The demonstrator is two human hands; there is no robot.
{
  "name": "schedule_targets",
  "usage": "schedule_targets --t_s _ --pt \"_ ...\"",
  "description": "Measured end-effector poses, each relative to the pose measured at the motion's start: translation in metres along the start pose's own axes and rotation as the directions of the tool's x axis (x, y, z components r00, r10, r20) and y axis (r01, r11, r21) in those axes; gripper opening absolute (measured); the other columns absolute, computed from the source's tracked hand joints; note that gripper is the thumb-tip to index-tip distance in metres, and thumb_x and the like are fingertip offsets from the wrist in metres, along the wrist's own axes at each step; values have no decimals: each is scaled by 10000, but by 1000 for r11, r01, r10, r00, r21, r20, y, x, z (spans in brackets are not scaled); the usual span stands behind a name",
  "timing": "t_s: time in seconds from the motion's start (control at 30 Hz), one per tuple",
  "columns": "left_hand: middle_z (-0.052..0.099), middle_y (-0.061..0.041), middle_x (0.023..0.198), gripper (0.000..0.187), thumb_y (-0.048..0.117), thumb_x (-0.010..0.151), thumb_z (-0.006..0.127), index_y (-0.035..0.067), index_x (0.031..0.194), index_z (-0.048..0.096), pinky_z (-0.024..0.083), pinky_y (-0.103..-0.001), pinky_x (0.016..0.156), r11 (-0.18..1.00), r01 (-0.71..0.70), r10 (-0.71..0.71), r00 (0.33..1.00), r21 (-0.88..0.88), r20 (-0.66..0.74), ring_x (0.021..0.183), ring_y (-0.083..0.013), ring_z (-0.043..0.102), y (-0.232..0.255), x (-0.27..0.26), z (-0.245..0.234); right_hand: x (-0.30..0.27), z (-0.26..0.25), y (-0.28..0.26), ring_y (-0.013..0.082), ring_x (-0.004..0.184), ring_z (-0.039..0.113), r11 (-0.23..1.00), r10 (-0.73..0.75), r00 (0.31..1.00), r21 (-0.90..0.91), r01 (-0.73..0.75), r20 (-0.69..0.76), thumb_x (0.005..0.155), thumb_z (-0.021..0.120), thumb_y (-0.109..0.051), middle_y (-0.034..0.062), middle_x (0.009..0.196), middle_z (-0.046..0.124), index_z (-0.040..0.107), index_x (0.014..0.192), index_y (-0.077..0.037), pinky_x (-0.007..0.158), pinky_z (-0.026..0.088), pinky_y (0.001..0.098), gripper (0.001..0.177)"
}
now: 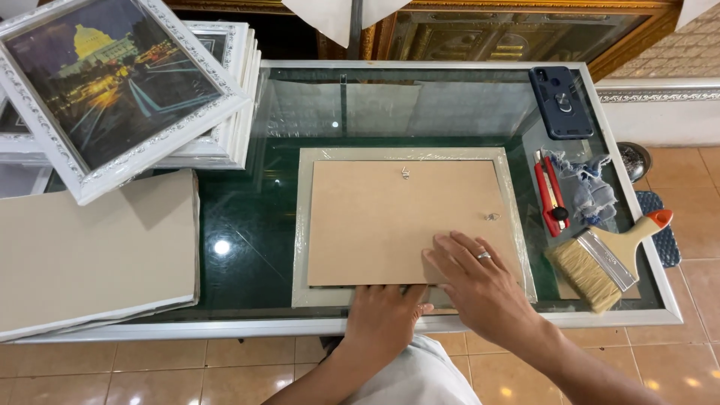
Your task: Framing photographs or artwork into picture frames and cleaning the glass.
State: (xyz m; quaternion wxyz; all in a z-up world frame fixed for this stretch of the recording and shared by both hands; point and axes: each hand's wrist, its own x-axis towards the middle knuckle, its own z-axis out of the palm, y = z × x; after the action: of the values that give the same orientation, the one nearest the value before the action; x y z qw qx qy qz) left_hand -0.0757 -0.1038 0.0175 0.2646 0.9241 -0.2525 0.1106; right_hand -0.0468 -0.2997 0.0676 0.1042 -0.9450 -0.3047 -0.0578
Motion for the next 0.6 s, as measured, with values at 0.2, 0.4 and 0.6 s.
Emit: schedule_targets --t_s 0.2,0.4,0.6 --pt "676 -129 1111 440 330 859 768 78 1211 688 500 -471 874 994 -70 65 995 -79 -73 1010 -333 670 -6 -13 0 -8 4 7 330 1312 508 992 114 993 62 -113 -4 754 781 -205 134 1365 562 601 1323 -82 1046 422 468 609" --pt "674 -30 1364 329 286 1040 775 108 1305 696 475 -427 1205 932 -162 137 986 -325 -98 1336 -253 663 -23 -39 -21 -19 17 11 315 1290 515 967 253 962 67 -247 -102 750 800 -433 114 1327 573 626 1289 -89 1062 406 496 663" --pt "402 -302 1535 853 537 878 689 -48 1456 464 238 -611 1154 937 337 -323 937 96 -135 1472 -447 262 -81 -18 -35 -30 29 16 421 1366 399 941 336 914 26 -339 -226 659 792 -587 230 1412 462 632 1289 -77 1121 260 618 827"
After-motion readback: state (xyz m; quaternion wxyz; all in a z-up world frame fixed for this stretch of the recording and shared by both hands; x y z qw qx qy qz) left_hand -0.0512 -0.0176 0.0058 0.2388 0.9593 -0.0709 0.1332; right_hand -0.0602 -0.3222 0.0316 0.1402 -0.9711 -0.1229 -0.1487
